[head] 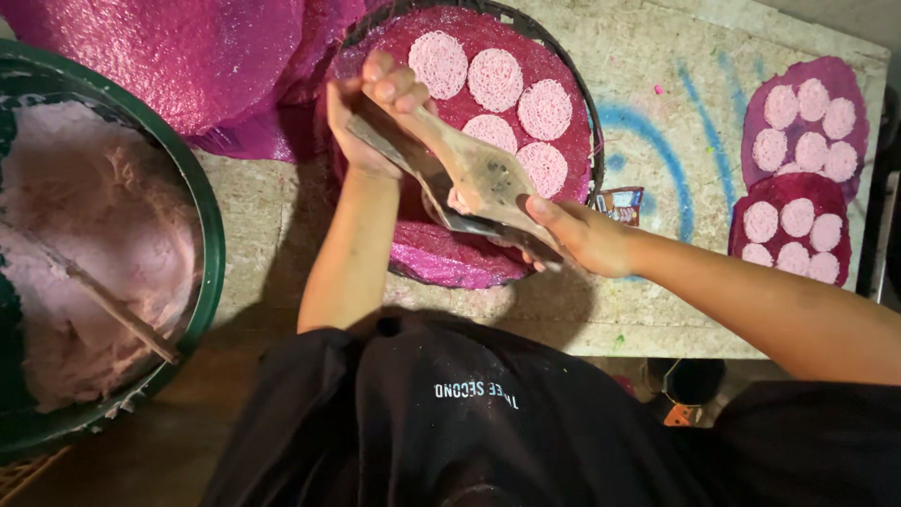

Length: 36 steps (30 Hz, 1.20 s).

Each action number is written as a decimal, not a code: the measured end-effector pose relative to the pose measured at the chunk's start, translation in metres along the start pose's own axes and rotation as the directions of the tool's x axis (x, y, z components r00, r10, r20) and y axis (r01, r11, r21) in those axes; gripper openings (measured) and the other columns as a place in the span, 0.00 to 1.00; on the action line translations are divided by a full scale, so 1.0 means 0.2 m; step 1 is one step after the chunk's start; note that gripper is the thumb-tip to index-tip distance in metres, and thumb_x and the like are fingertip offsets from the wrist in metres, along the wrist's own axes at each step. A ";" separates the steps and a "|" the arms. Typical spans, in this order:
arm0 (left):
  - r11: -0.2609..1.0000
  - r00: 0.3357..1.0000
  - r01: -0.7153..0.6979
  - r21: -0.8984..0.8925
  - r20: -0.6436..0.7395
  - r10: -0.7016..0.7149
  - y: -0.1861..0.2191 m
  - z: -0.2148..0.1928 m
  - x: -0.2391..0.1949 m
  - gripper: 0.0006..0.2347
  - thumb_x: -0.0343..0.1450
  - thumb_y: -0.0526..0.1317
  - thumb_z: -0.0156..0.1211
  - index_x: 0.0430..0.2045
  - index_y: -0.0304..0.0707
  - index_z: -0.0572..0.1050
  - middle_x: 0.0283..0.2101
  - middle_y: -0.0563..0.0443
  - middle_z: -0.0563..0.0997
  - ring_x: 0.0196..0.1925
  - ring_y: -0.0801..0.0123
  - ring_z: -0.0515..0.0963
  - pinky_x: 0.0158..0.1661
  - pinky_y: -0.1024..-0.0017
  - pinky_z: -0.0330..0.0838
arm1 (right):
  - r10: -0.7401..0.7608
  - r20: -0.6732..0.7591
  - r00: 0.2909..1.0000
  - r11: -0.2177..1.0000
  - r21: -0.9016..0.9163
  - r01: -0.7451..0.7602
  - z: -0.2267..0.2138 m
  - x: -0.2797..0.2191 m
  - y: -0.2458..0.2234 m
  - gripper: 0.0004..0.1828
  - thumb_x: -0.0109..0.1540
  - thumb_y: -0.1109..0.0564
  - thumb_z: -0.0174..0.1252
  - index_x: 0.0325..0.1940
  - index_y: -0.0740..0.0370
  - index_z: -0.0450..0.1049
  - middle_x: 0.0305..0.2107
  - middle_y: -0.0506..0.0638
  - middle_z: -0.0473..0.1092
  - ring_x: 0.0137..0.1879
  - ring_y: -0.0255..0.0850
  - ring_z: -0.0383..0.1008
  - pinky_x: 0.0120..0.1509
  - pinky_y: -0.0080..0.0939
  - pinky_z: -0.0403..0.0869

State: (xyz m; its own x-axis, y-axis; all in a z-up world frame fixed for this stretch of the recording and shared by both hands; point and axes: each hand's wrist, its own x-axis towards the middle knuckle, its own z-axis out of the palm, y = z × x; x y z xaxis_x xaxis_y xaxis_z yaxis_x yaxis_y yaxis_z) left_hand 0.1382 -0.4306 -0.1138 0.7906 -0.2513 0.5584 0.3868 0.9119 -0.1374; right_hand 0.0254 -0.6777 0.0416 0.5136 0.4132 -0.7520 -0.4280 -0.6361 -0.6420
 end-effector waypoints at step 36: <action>0.990 0.984 0.072 0.119 -0.173 -0.051 -0.03 0.00 0.12 0.14 0.73 0.51 0.39 0.38 0.43 0.69 0.34 0.59 0.71 0.42 0.70 0.73 0.47 0.66 0.75 | -0.050 -0.311 0.949 0.997 -0.077 0.028 0.00 0.04 0.09 0.38 0.69 0.30 0.35 0.35 0.66 0.72 0.20 0.50 0.70 0.27 0.37 0.74 0.33 0.40 0.75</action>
State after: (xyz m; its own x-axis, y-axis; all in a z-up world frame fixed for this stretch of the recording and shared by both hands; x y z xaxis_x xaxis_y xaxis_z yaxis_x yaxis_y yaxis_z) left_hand 0.1552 -0.4426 -0.0998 0.8401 -0.3495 0.4148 0.3835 0.9236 0.0015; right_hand 0.0216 -0.6861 0.0235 0.7401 0.2220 -0.6348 -0.3552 -0.6725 -0.6493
